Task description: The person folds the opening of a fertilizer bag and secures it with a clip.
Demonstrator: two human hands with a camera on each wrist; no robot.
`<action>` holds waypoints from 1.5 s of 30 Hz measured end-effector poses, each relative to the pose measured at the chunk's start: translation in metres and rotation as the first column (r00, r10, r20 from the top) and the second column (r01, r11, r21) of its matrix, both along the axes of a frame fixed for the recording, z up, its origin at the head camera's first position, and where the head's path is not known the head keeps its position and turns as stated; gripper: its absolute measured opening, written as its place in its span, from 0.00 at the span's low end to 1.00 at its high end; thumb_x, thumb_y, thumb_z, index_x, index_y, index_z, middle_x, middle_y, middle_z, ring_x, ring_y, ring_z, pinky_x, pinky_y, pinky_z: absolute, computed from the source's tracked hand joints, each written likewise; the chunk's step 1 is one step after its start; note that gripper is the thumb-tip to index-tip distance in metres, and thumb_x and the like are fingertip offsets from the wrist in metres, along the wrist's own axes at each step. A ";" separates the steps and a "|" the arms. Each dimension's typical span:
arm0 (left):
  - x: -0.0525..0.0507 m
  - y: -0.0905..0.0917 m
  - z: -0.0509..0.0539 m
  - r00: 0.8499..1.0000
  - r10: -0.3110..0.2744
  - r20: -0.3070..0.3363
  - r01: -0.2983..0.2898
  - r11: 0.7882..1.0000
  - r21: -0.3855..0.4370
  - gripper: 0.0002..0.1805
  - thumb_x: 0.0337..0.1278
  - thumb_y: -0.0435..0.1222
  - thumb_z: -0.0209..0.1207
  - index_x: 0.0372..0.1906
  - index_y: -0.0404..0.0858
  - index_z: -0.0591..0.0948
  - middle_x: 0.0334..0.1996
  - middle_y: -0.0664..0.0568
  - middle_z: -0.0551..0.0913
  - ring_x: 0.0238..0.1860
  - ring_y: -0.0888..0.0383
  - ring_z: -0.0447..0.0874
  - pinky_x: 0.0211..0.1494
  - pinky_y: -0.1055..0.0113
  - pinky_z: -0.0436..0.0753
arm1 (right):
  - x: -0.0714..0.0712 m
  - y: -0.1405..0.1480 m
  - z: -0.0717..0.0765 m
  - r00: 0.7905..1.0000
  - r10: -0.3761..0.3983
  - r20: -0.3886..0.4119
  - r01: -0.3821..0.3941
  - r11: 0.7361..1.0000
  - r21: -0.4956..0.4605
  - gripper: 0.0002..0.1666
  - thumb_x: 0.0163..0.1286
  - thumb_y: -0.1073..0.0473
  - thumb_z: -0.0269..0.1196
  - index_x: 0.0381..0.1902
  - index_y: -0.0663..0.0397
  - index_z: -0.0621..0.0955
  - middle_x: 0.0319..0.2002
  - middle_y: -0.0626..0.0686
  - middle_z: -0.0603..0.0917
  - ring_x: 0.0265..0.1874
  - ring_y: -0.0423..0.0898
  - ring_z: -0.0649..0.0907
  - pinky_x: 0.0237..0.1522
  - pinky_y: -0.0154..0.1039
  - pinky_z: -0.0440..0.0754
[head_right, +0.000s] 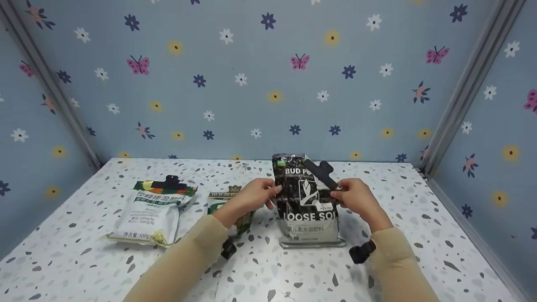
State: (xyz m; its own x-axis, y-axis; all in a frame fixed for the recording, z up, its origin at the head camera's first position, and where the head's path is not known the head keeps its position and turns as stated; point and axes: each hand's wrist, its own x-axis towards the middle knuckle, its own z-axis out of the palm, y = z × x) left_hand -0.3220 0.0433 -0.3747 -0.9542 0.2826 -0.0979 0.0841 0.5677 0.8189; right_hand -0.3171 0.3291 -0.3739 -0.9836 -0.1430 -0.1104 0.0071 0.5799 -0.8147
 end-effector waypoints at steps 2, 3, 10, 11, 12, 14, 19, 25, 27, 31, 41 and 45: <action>0.000 0.002 -0.003 0.999 0.000 0.048 -0.001 0.999 0.032 0.17 0.74 0.47 0.53 0.30 0.41 0.79 0.26 0.51 0.85 0.36 0.46 0.87 0.40 0.59 0.76 | 0.000 0.001 -0.004 1.000 -0.001 0.025 0.001 1.000 -0.007 0.29 0.75 0.63 0.59 0.66 0.78 0.65 0.47 0.58 0.80 0.36 0.40 0.80 0.43 0.40 0.83; 0.000 0.003 -0.005 0.997 0.003 0.077 -0.007 0.998 0.057 0.16 0.74 0.45 0.53 0.30 0.40 0.79 0.26 0.50 0.85 0.36 0.46 0.87 0.42 0.58 0.77 | 0.000 0.002 -0.006 0.999 0.003 0.033 -0.003 1.000 -0.004 0.30 0.75 0.63 0.59 0.66 0.78 0.64 0.45 0.57 0.80 0.35 0.40 0.79 0.42 0.40 0.83; 0.000 0.007 -0.016 0.973 0.033 0.229 -0.084 0.973 0.216 0.13 0.72 0.36 0.56 0.48 0.29 0.81 0.30 0.44 0.86 0.25 0.55 0.83 0.50 0.57 0.81 | -0.006 0.005 -0.022 0.995 -0.008 0.102 0.010 1.000 -0.017 0.21 0.75 0.63 0.58 0.58 0.75 0.71 0.27 0.48 0.74 0.26 0.41 0.73 0.32 0.37 0.77; -0.001 0.007 -0.017 0.971 0.033 0.238 -0.088 0.970 0.225 0.14 0.72 0.36 0.56 0.50 0.28 0.81 0.31 0.45 0.86 0.25 0.55 0.83 0.50 0.57 0.81 | -0.006 0.005 -0.024 0.994 -0.013 0.106 0.014 1.000 -0.014 0.23 0.75 0.63 0.58 0.60 0.76 0.71 0.27 0.48 0.75 0.27 0.41 0.74 0.32 0.36 0.78; 0.000 0.007 -0.018 0.970 0.029 0.242 -0.087 0.969 0.231 0.15 0.72 0.37 0.57 0.52 0.28 0.80 0.31 0.45 0.87 0.25 0.55 0.84 0.50 0.57 0.81 | -0.007 0.006 -0.026 0.993 -0.019 0.113 0.020 1.000 -0.010 0.22 0.75 0.63 0.58 0.59 0.76 0.71 0.27 0.48 0.75 0.27 0.41 0.74 0.32 0.37 0.79; 0.000 0.008 -0.019 0.970 0.024 0.242 -0.080 0.972 0.222 0.17 0.71 0.40 0.58 0.52 0.31 0.81 0.32 0.46 0.87 0.28 0.54 0.86 0.53 0.56 0.79 | -0.007 0.009 -0.029 0.992 -0.022 0.121 0.021 1.000 0.004 0.24 0.75 0.63 0.59 0.61 0.77 0.71 0.28 0.49 0.76 0.28 0.42 0.76 0.34 0.37 0.80; 0.001 0.011 -0.018 0.974 0.029 0.227 -0.071 0.981 0.179 0.17 0.69 0.47 0.60 0.46 0.36 0.82 0.34 0.49 0.87 0.35 0.52 0.88 0.57 0.51 0.77 | -0.008 0.014 -0.030 0.991 -0.017 0.134 0.020 1.000 -0.016 0.26 0.75 0.61 0.59 0.62 0.76 0.70 0.32 0.50 0.79 0.31 0.43 0.79 0.36 0.39 0.82; 0.006 0.010 -0.015 0.988 0.072 0.134 -0.076 0.997 0.020 0.18 0.65 0.52 0.61 0.37 0.40 0.83 0.32 0.50 0.84 0.36 0.52 0.85 0.45 0.54 0.81 | -0.007 0.016 -0.023 0.993 -0.026 0.114 0.024 0.999 0.021 0.27 0.78 0.57 0.56 0.64 0.74 0.70 0.41 0.56 0.84 0.37 0.46 0.84 0.41 0.42 0.84; 0.008 0.007 -0.013 0.996 0.066 0.068 -0.062 0.996 -0.063 0.18 0.65 0.54 0.60 0.37 0.43 0.83 0.31 0.52 0.84 0.35 0.53 0.83 0.41 0.56 0.81 | -0.004 0.015 -0.020 0.997 -0.043 0.068 0.037 0.996 0.084 0.28 0.79 0.55 0.55 0.64 0.73 0.71 0.45 0.60 0.83 0.42 0.51 0.84 0.43 0.45 0.83; 0.012 -0.003 -0.008 0.997 0.011 -0.082 -0.027 0.980 -0.199 0.16 0.67 0.55 0.58 0.41 0.48 0.85 0.33 0.59 0.83 0.32 0.59 0.81 0.38 0.61 0.80 | 0.004 0.011 -0.016 0.996 -0.039 -0.084 0.058 0.969 0.240 0.26 0.79 0.52 0.54 0.63 0.68 0.75 0.49 0.65 0.82 0.48 0.59 0.81 0.46 0.53 0.80; 0.031 -0.047 0.006 0.912 -0.093 -0.399 -0.089 0.905 -0.415 0.10 0.71 0.44 0.55 0.35 0.47 0.83 0.24 0.61 0.78 0.24 0.61 0.75 0.33 0.63 0.77 | 0.038 -0.023 -0.006 0.909 0.053 -0.414 0.105 0.931 0.350 0.22 0.76 0.52 0.59 0.58 0.62 0.80 0.53 0.64 0.82 0.51 0.63 0.80 0.49 0.61 0.76; 0.042 -0.067 0.004 0.869 -0.122 -0.480 -0.125 0.884 -0.451 0.10 0.69 0.42 0.56 0.34 0.45 0.83 0.24 0.59 0.79 0.25 0.59 0.76 0.31 0.62 0.78 | 0.051 -0.040 -0.004 0.884 0.085 -0.459 0.095 0.930 0.354 0.22 0.74 0.53 0.61 0.59 0.62 0.80 0.55 0.64 0.81 0.53 0.62 0.79 0.52 0.61 0.75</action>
State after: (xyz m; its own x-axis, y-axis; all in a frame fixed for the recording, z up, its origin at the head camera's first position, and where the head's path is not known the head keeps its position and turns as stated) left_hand -0.2803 -0.0238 -0.3707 -0.9114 0.3215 0.2568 0.3941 0.8616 0.3199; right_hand -0.2663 0.2890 -0.3782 -0.9338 -0.1770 0.3109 -0.3111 0.8308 -0.4615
